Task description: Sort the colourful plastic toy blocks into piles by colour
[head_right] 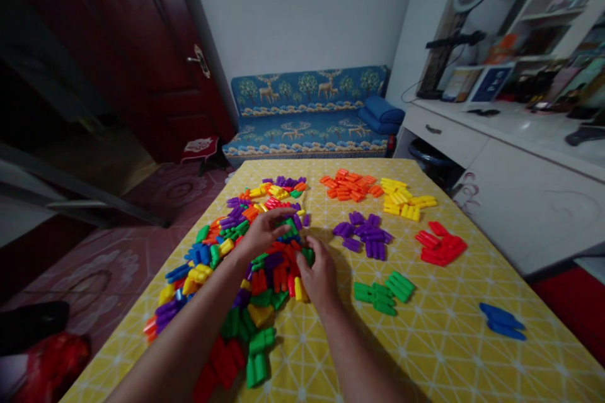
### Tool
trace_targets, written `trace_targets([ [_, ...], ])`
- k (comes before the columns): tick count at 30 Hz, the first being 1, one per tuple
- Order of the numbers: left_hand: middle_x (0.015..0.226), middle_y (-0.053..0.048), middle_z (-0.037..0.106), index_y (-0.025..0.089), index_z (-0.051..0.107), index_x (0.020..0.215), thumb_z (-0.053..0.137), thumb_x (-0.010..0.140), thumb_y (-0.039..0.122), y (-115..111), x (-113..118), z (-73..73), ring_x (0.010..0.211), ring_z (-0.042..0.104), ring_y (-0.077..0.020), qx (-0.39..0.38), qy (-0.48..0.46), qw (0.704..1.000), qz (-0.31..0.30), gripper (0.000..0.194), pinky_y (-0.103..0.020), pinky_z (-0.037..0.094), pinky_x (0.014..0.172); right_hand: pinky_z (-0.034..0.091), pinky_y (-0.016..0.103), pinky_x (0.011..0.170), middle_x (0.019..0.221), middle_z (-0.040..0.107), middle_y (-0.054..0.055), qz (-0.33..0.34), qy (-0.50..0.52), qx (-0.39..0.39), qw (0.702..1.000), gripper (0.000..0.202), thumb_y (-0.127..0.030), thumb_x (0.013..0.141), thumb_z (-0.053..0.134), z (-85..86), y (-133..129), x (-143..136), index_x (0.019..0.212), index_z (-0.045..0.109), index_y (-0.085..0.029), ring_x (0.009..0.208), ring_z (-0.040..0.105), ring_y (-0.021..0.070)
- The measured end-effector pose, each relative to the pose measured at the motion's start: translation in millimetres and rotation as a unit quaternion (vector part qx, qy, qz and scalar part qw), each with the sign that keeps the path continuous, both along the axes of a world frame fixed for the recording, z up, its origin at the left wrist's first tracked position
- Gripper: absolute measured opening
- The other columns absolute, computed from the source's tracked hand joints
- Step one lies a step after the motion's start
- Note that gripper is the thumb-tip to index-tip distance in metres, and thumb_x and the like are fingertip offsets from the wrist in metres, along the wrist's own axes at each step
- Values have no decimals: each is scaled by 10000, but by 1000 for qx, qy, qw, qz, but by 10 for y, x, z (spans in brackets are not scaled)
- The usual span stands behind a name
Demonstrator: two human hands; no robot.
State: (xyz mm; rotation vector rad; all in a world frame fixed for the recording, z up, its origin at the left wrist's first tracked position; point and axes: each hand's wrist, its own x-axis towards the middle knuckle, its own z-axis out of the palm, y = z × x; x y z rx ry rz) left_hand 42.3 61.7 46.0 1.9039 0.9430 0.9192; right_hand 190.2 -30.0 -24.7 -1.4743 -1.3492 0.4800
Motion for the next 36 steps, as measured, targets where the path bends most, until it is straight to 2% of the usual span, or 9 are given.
trace_targets([
  [5, 1253, -76, 670, 210, 610, 1290, 599, 826, 119, -287, -64, -22, 1189, 604, -238, -50, -9, 997, -49, 473, -404, 476, 1046, 502, 396, 941, 1195, 659, 127, 34, 46, 32, 998, 506, -420, 873, 583, -18, -4, 15, 1313, 529, -177, 1065, 633, 234],
  [11, 1334, -60, 619, 239, 603, 1300, 577, 821, 86, -436, -86, -4, 1267, 549, -239, -1, 17, 998, -61, 503, -424, 412, 1111, 503, 414, 939, 1160, 686, 107, 24, 26, 61, 998, 345, -375, 880, 563, -3, -2, 26, 1170, 636, -204, 1075, 630, 241],
  [16, 1257, -52, 665, 230, 641, 1230, 554, 820, 85, -442, -91, -95, 1193, 597, -209, 45, 29, 998, 12, 443, -371, 454, 1064, 539, 352, 806, 968, 722, 84, -27, 62, 50, 996, 246, -365, 867, 559, 43, -12, 23, 1015, 650, -190, 887, 669, 216],
  [20, 1133, -37, 710, 230, 686, 1130, 505, 805, 54, -438, -123, -194, 1098, 631, -189, 102, 44, 991, 78, 412, -348, 478, 1017, 530, 329, 745, 929, 711, 89, -66, 98, 53, 992, 269, -389, 872, 548, 10, 3, 54, 1006, 628, -169, 825, 658, 207],
  [23, 1085, -32, 718, 232, 708, 1058, 498, 803, 64, -431, -150, -176, 1066, 634, -189, 130, 78, 981, 121, 371, -330, 489, 989, 523, 335, 743, 940, 705, 97, -71, 119, 36, 990, 298, -420, 868, 554, -28, 22, 83, 1008, 621, -165, 839, 651, 216],
  [27, 1133, -61, 684, 217, 706, 1070, 511, 818, 109, -341, -274, 0, 1096, 607, -223, 164, 188, 938, 240, 337, -342, 475, 994, 523, 339, 732, 925, 706, 97, -58, 143, 17, 988, 309, -438, 862, 563, -52, 36, 95, 1000, 619, -167, 826, 652, 222],
  [31, 1304, -137, 579, 218, 583, 1303, 563, 827, 227, -95, -538, 153, 1202, 535, -326, 106, 359, 854, 363, 476, -454, 439, 1016, 522, 324, 710, 905, 710, 85, -44, 156, 13, 987, 289, -425, 853, 575, -55, 39, 75, 990, 619, -174, 800, 656, 213],
  [33, 1351, -156, 548, 233, 519, 1363, 568, 844, 315, 67, -678, 163, 1238, 510, -354, 61, 407, 826, 386, 528, -491, 427, 1011, 518, 313, 704, 903, 709, 80, -41, 157, 15, 987, 281, -418, 851, 577, -50, 41, 64, 986, 622, -175, 799, 654, 206],
  [36, 1277, -144, 622, 233, 514, 1361, 591, 833, 363, 285, -830, 114, 1192, 562, -337, 12, 430, 834, 346, 549, -461, 445, 984, 507, 298, 683, 879, 703, 71, -37, 149, 19, 988, 269, -408, 848, 576, -27, 41, 53, 971, 629, -174, 779, 643, 196],
])
